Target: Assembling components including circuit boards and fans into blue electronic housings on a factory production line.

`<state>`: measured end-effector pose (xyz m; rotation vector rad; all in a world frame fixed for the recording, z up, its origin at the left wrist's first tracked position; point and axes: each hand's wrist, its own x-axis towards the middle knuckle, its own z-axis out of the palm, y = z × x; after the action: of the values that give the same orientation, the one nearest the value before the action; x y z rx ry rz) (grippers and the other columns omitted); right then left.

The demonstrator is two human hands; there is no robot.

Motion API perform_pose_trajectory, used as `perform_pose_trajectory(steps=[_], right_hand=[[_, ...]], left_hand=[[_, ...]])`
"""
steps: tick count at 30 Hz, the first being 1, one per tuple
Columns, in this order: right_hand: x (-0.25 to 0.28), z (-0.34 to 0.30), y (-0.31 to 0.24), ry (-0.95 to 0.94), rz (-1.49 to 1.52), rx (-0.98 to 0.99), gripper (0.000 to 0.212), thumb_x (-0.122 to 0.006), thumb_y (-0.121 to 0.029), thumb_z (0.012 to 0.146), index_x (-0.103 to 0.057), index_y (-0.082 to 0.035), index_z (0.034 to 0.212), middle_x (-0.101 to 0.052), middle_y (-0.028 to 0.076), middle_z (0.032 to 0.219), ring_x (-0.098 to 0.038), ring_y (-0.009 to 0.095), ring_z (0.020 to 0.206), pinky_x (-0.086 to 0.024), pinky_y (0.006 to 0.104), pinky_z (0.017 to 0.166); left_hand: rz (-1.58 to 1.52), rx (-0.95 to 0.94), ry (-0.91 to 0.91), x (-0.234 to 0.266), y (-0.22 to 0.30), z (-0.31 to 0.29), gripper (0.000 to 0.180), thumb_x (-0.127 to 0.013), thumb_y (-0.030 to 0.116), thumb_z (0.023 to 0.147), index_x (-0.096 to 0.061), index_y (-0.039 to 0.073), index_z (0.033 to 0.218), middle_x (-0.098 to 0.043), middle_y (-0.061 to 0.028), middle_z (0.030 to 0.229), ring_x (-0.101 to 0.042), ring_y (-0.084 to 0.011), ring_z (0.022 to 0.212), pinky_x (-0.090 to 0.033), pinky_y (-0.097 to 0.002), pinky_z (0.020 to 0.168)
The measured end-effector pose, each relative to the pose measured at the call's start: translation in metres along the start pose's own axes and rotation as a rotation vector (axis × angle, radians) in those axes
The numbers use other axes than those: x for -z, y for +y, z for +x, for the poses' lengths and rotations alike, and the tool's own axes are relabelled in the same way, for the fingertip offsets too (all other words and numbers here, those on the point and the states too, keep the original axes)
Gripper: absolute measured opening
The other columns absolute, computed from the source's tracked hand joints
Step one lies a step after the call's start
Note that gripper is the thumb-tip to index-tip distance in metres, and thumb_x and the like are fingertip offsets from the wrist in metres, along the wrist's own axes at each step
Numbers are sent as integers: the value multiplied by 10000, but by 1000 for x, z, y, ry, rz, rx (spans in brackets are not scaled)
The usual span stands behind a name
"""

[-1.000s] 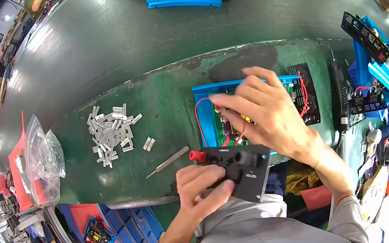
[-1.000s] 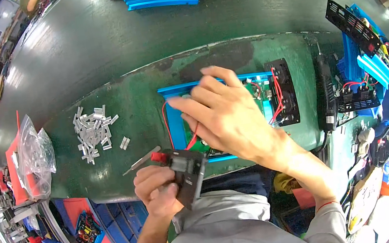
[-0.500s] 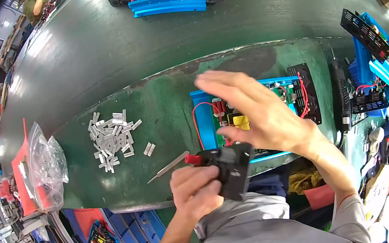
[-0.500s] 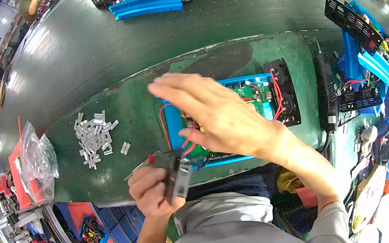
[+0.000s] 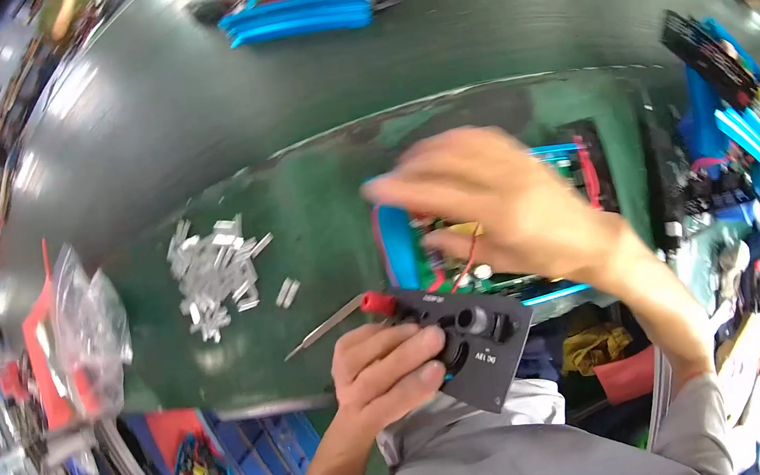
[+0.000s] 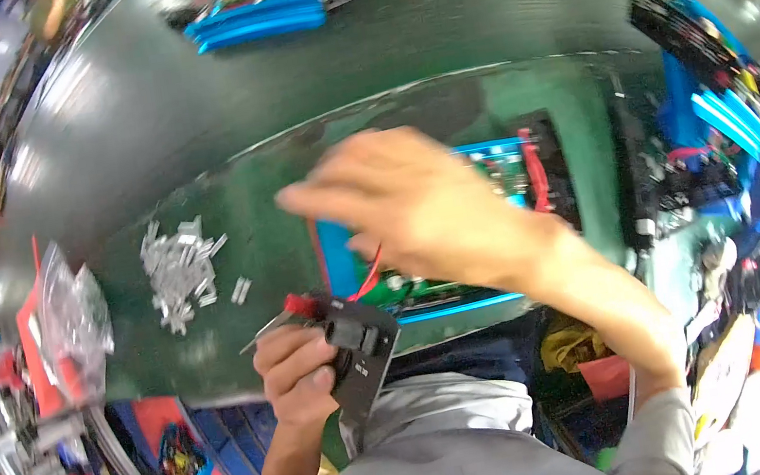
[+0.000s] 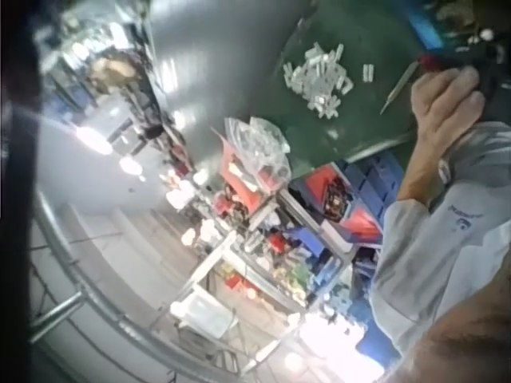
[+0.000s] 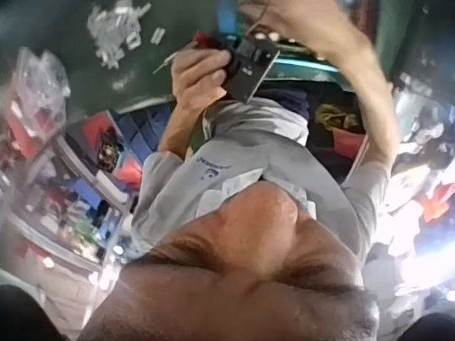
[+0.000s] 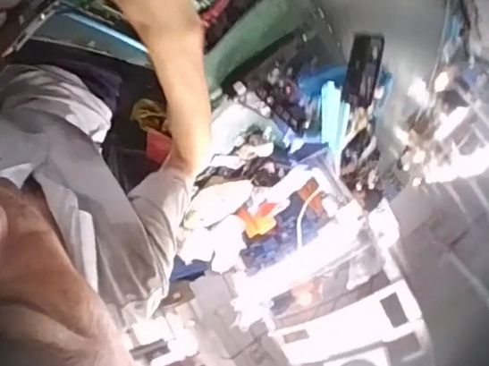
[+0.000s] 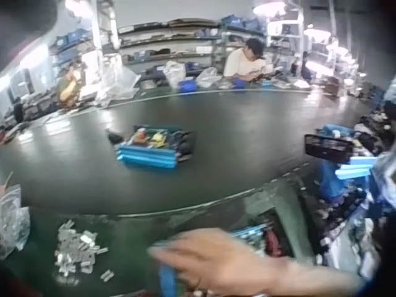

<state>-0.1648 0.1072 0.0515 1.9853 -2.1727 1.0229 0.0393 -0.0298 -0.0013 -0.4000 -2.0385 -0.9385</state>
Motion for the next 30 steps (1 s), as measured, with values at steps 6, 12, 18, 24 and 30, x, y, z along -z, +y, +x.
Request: perform_pose_trajectory(steps=[6,12,18,24,30], right_hand=[[-33,29,8,-328,-63,242,585,-752,-56,634,-636,-67,1208,-650,105,1104,-605,279,1151,-367,467,1165],[-17,9,6,-109,-185,102,412,-707,-82,730,-676,-81,1141,-635,72,977,-622,205,892,-460,380,900],[-18,5,-3,-156,-454,53,136,-667,-122,750,-638,-74,874,-574,65,909,-584,228,861,-446,336,802],[12,-37,-18,98,-150,-157,192,-708,-63,707,-629,-55,881,-549,81,953,-546,273,901,-462,385,774],[0,-89,-44,232,-55,-337,291,-741,-27,787,-685,-66,1069,-627,82,1154,-603,293,1072,-500,417,870]], left_hand=[[49,13,-96,-3,16,6,274,-731,75,832,-649,178,1073,-728,-27,1139,-665,-213,929,-504,-351,794],[21,35,-74,-3,14,-5,271,-682,82,872,-652,192,1117,-728,-7,1160,-653,-204,972,-492,-341,804],[36,-40,-149,-1,9,0,242,-677,110,874,-653,188,1102,-735,-11,1147,-661,-208,963,-495,-353,799],[443,392,199,-16,-3,-3,414,-762,44,850,-607,-30,1227,-670,-173,1097,-646,-315,931,-511,-390,800],[455,612,-26,-29,-26,40,465,-755,16,870,-582,-15,1300,-647,-182,1213,-626,-308,1050,-496,-378,876]])
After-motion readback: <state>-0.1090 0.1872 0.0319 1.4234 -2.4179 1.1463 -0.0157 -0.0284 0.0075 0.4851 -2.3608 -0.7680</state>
